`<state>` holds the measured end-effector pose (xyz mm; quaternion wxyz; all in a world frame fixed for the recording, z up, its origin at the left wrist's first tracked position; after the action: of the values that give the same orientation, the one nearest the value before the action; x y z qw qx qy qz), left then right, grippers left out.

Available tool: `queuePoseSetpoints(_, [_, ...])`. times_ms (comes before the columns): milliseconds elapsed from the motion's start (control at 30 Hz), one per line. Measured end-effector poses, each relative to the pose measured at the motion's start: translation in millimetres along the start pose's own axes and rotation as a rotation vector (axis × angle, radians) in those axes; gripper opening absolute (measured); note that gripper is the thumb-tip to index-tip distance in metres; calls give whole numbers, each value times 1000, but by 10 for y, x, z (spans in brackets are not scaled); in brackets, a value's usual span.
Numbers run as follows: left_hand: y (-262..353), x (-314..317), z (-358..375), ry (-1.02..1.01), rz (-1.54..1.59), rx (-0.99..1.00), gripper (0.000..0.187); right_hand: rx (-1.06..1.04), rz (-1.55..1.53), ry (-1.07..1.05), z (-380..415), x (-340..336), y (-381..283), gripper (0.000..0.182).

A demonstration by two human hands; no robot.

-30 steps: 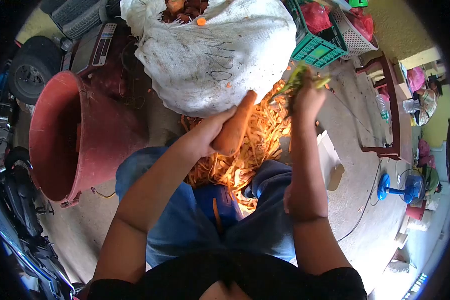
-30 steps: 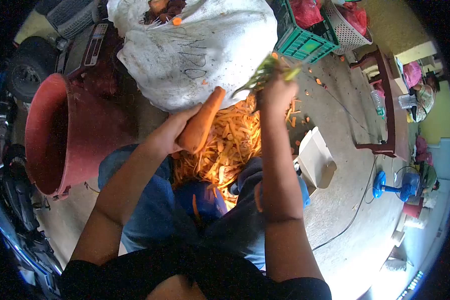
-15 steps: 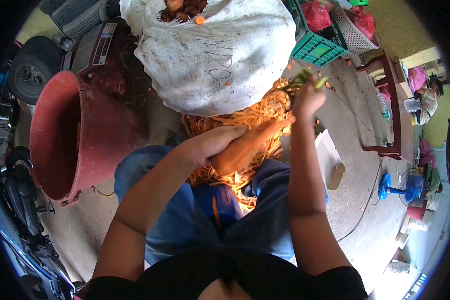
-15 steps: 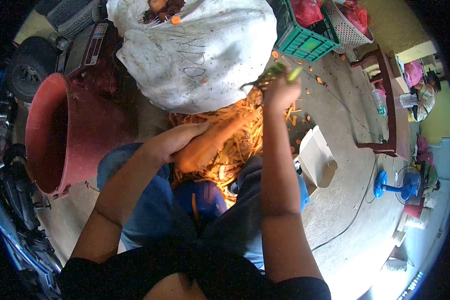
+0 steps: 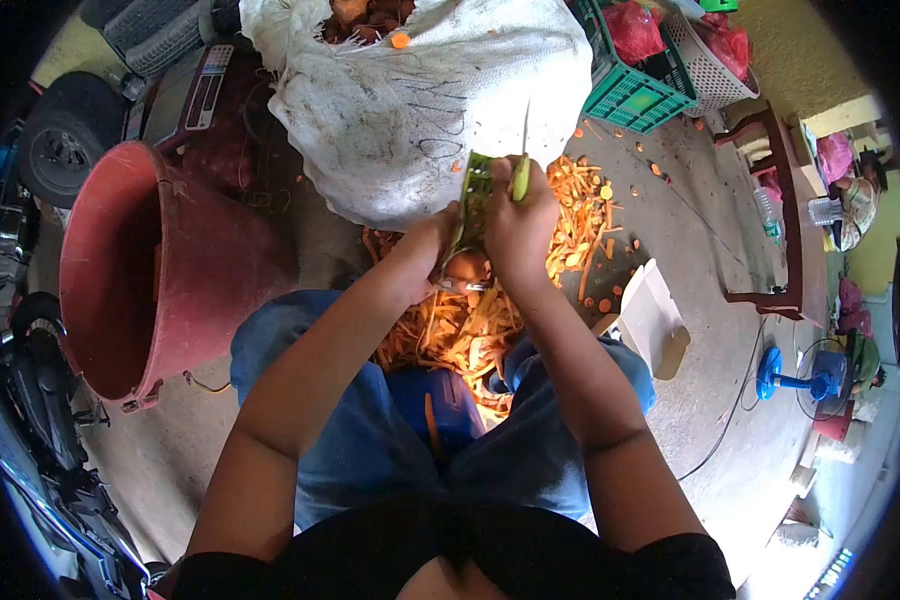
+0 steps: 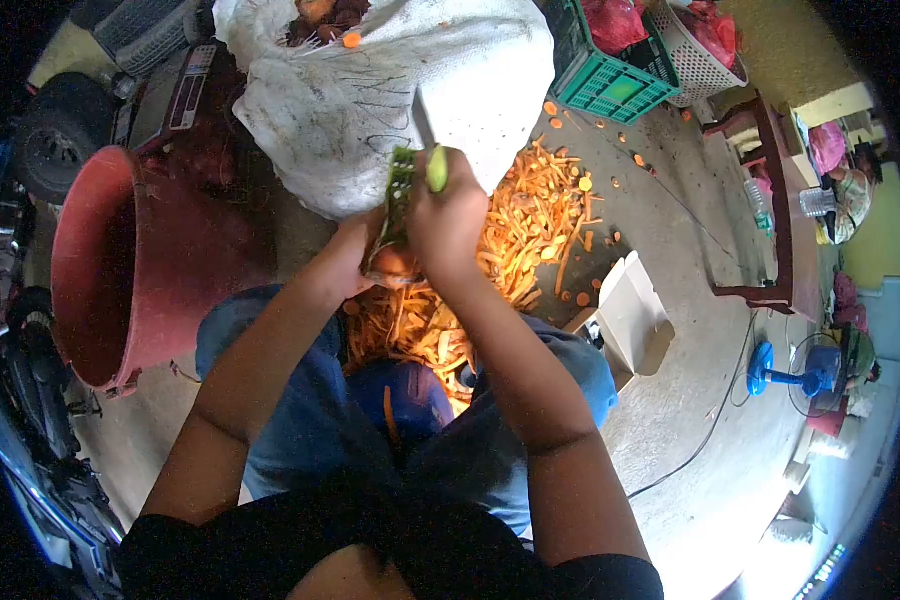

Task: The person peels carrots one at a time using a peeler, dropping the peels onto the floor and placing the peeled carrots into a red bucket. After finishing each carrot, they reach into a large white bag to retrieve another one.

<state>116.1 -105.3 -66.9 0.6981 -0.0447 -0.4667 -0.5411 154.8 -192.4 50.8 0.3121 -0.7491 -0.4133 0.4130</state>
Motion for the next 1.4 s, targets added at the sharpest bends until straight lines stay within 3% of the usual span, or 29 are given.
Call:
queuePoseSetpoints(33, [-44,190,39,-213,-141,-55,26,9,5,32,-36,-56,71,19])
queuePoseSetpoints(67, [-101,230,44,-214,-142,-55,26,34,127,107,-147,-199,266,20])
queuePoseSetpoints(133, [-171,259,172,128,-599,-9,29,91,262,333,-396,-674,633,21])
queuePoseSetpoints(167, [-88,442,222,-10,-948,326,32,26,252,432,-445,-897,543,23])
queuePoseSetpoints(200, [-156,471,254,-50,-734,206,34,75,379,530,-478,-1093,801,23])
queuePoseSetpoints(233, [-207,521,300,-85,-520,86,38,223,273,522,-485,-1174,954,24])
queuePoseSetpoints(333, [-17,345,295,1,-324,40,39,164,121,486,-499,-1074,747,25])
queuePoseSetpoints(367, [-21,170,258,147,-177,-24,39,120,27,448,-493,-950,653,25])
queuePoseSetpoints(467, [24,7,145,176,-14,-25,37,185,-115,243,-341,-501,478,27])
queuePoseSetpoints(500, [59,52,88,104,27,29,35,270,-239,157,-240,-311,378,26])
queuePoseSetpoints(567, [87,40,13,31,67,80,33,224,-277,39,-110,-71,150,23])
queuePoseSetpoints(633, [86,164,38,-145,178,53,31,27,-143,-58,-21,85,-37,21])
queuePoseSetpoints(667, [71,51,26,25,127,82,34,29,-143,-57,0,97,-46,21])
queuePoseSetpoints(800, [-48,127,62,26,105,-13,35,95,-56,-58,-11,62,79,20])
queuePoseSetpoints(833, [-48,97,48,95,-71,-46,36,100,-5,-36,-38,17,173,20])
queuePoseSetpoints(867, [-49,68,46,163,-247,-78,37,-21,40,127,-121,-162,180,21])
queuePoseSetpoints(933, [-144,226,156,81,-302,-73,37,210,172,263,-318,-487,872,21])
queuePoseSetpoints(1000, [-264,365,203,-129,-370,-121,37,167,293,423,-458,-909,929,23])
queuePoseSetpoints(1033, [-265,369,218,-127,-371,-125,37,265,129,508,-444,-1017,991,24])
queuePoseSetpoints(1100, [-80,371,275,-45,-285,1,38,246,69,488,-492,-1057,1041,24])
queuePoseSetpoints(1133, [-21,339,332,45,-167,-28,40,233,-18,462,-486,-968,936,24])
queuePoseSetpoints(1300, [-25,222,144,-39,-64,-122,37,170,-272,156,-274,-304,400,23])
queuePoseSetpoints(1367, [150,160,264,220,129,53,37,132,-290,33,-101,-47,121,24])
queuePoseSetpoints(1400, [35,16,-27,-3,160,29,36,28,-248,-35,-53,37,-85,23])
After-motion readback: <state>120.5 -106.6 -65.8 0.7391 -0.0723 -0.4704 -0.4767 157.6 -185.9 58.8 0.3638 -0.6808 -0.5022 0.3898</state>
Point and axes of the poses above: each hand's wrist, its own z-axis away from the middle knuckle, its own x-axis out of the palm, y = z × x, the point moved 10 cm from there along -z, towards the middle knuckle, and after that the axes turned 10 degrees about -x, right-handed, at the moved point
